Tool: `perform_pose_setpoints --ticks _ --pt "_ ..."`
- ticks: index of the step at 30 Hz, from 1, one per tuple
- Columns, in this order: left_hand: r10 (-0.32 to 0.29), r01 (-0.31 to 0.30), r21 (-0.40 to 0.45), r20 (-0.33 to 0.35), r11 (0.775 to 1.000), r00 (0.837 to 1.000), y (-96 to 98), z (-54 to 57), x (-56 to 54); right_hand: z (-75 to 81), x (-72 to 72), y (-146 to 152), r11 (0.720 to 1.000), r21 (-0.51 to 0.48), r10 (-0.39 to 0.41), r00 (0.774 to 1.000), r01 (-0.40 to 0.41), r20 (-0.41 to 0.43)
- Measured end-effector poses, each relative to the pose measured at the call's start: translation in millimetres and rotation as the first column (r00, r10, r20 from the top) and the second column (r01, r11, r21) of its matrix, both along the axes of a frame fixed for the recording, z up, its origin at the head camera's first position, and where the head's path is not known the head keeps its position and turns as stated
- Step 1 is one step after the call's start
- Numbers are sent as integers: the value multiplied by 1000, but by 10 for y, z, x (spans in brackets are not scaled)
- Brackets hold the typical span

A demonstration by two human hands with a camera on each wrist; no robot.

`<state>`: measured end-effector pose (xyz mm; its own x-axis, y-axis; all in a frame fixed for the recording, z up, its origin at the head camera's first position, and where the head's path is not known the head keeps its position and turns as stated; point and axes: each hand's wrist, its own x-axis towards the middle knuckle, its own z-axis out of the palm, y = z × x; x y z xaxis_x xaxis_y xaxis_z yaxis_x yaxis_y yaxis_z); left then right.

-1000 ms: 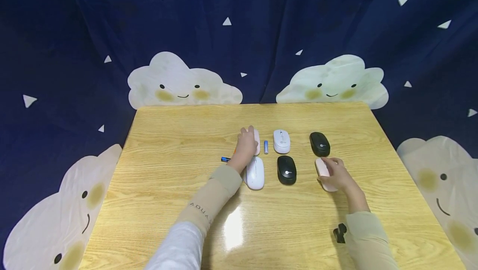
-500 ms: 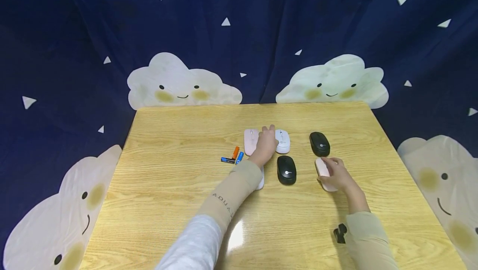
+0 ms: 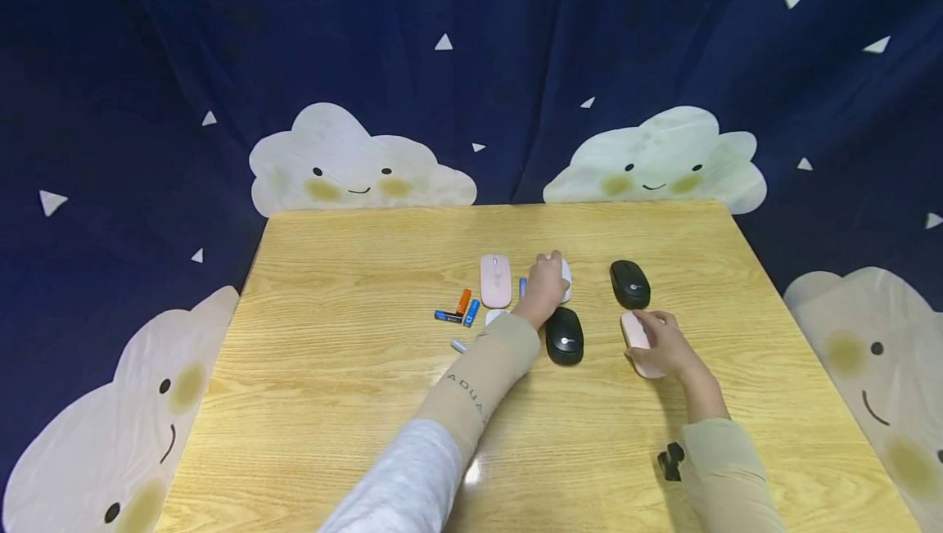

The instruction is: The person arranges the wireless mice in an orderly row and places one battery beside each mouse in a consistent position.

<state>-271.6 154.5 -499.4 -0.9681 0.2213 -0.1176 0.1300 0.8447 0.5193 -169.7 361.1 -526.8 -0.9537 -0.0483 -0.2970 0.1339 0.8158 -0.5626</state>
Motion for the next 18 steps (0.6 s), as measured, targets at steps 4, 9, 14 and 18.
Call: perform_pose_setpoints --ticks 4,9,14,18 --pt "3 -4 33 21 999 1000 56 -13 4 -13 0 14 1000 -1 -1 1000 1 1" --pt "5 -6 45 31 999 1000 117 -33 -4 -22 -5 25 1000 2 -5 1000 5 0" --pt "4 -6 45 47 999 999 171 -26 -13 -40 -19 33 1000 -7 -8 1000 8 -1" --pt "15 -18 51 66 999 998 218 -31 -23 -40 -16 28 1000 -23 -10 1000 10 0"
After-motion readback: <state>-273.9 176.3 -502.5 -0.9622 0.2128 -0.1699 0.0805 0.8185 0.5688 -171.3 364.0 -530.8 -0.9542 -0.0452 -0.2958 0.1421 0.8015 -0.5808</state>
